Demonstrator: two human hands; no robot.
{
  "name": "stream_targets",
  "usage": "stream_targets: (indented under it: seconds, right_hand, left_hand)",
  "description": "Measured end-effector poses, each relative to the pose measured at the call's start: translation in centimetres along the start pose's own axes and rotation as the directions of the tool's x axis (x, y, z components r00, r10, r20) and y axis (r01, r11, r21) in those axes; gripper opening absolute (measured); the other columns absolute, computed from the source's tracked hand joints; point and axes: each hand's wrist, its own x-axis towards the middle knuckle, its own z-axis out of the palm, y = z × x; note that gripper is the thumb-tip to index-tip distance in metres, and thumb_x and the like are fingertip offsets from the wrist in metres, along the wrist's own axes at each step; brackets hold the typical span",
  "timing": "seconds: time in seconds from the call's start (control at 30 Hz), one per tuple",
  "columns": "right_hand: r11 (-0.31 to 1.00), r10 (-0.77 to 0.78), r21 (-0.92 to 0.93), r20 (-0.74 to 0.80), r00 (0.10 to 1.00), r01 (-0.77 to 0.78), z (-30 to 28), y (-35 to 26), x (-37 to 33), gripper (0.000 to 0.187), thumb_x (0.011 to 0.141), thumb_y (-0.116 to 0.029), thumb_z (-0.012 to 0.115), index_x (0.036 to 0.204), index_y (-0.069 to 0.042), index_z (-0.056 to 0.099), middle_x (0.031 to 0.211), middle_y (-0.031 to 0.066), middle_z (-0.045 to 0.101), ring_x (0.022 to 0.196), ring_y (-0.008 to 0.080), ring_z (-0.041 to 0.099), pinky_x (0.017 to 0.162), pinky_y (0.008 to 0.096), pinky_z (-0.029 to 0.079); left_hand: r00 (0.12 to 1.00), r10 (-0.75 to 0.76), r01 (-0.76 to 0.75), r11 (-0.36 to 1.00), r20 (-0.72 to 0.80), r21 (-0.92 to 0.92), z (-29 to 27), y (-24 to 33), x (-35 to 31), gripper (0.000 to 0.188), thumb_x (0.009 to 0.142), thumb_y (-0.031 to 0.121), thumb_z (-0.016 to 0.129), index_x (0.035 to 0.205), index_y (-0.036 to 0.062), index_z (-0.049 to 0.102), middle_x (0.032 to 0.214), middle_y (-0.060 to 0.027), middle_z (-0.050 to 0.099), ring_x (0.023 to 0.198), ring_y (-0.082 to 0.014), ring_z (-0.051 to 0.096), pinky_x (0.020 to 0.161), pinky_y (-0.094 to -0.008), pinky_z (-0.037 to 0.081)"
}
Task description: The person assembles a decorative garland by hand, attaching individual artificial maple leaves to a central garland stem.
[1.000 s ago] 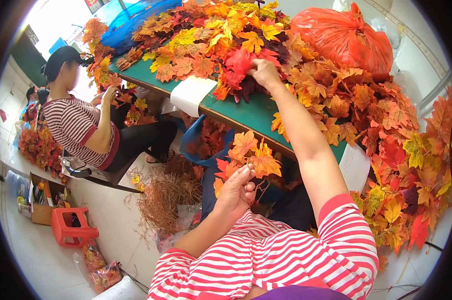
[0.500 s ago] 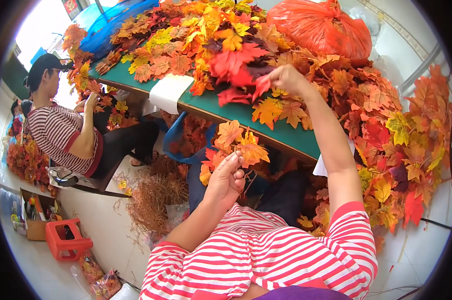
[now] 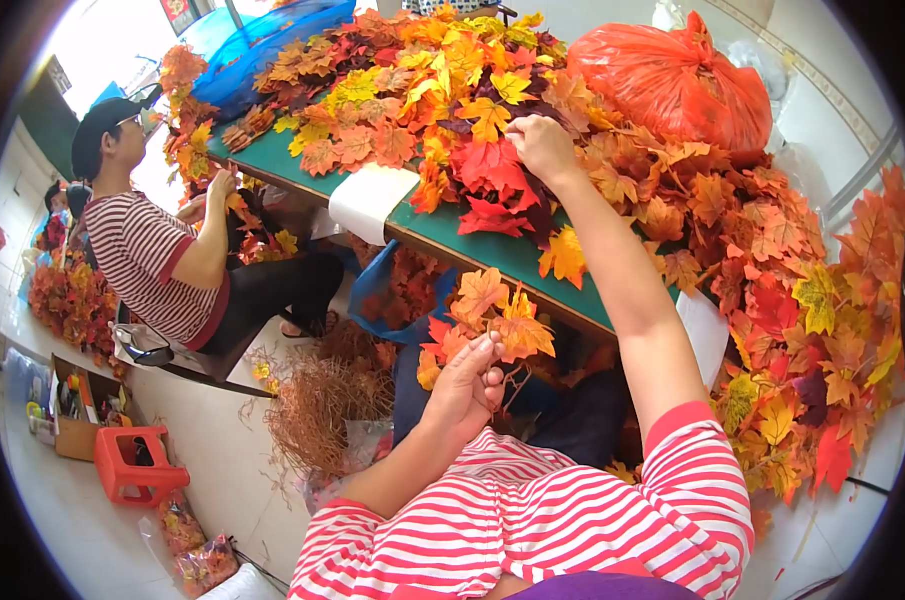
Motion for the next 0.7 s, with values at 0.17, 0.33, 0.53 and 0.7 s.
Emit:
stream_targets:
  seconds: [0.17,0.33,0.53,0.7]
  right_hand:
    - [0.897,0.366,-0.335,0.197,0.909,-0.289,2.5,0.8,2.0,0.017,0.078,-0.016,0.055,0.086,-0.005,0.065,0.091,0.0147,0.064,0.089,0.0278,0.062,0.073,0.0386,0.05]
    - [0.963,0.245,-0.159,0.187,0.951,-0.217,1.5,3.2,4.1,0.016,0.067,-0.019,0.071,0.08,-0.013,0.067,0.085,0.0125,0.064,0.082,0.0285,0.062,0.072,0.0386,0.049]
    - [0.994,0.085,-0.067,-0.037,0.996,-0.087,-4.8,2.0,6.1,0.016,0.073,-0.024,0.064,0.087,-0.015,0.068,0.087,0.0099,0.064,0.081,0.0264,0.061,0.071,0.0369,0.048]
    - [0.965,0.124,-0.254,0.221,0.967,-0.065,-9.1,3.4,2.8,0.016,0.069,-0.011,0.061,0.083,-0.014,0.068,0.08,0.0094,0.065,0.076,0.0252,0.062,0.069,0.0355,0.049]
  left_hand:
    - [1.0,0.014,-0.014,1.0,-0.017,-0.007,-0.1,0.9,-0.5,0.017,0.088,0.014,0.053,0.104,0.009,0.052,0.087,0.0013,0.055,0.059,-0.0062,0.047,0.046,-0.0167,0.039]
    - [1.0,0.001,-0.001,1.0,-0.016,-0.014,-0.7,1.4,-0.1,0.017,0.087,0.014,0.053,0.104,0.0094,0.052,0.088,0.0014,0.055,0.059,-0.0061,0.047,0.046,-0.0164,0.038]
    - [1.0,0.003,-0.003,1.0,-0.01,-0.016,-0.2,1.2,-0.3,0.016,0.087,0.016,0.054,0.102,0.0096,0.054,0.086,0.0021,0.057,0.058,-0.0056,0.047,0.046,-0.0165,0.039]
    - [1.0,-0.024,0.024,1.0,0.002,-0.004,-0.1,0.6,-0.3,0.016,0.087,0.016,0.054,0.102,0.0096,0.054,0.086,0.002,0.057,0.057,-0.0059,0.047,0.046,-0.0162,0.038]
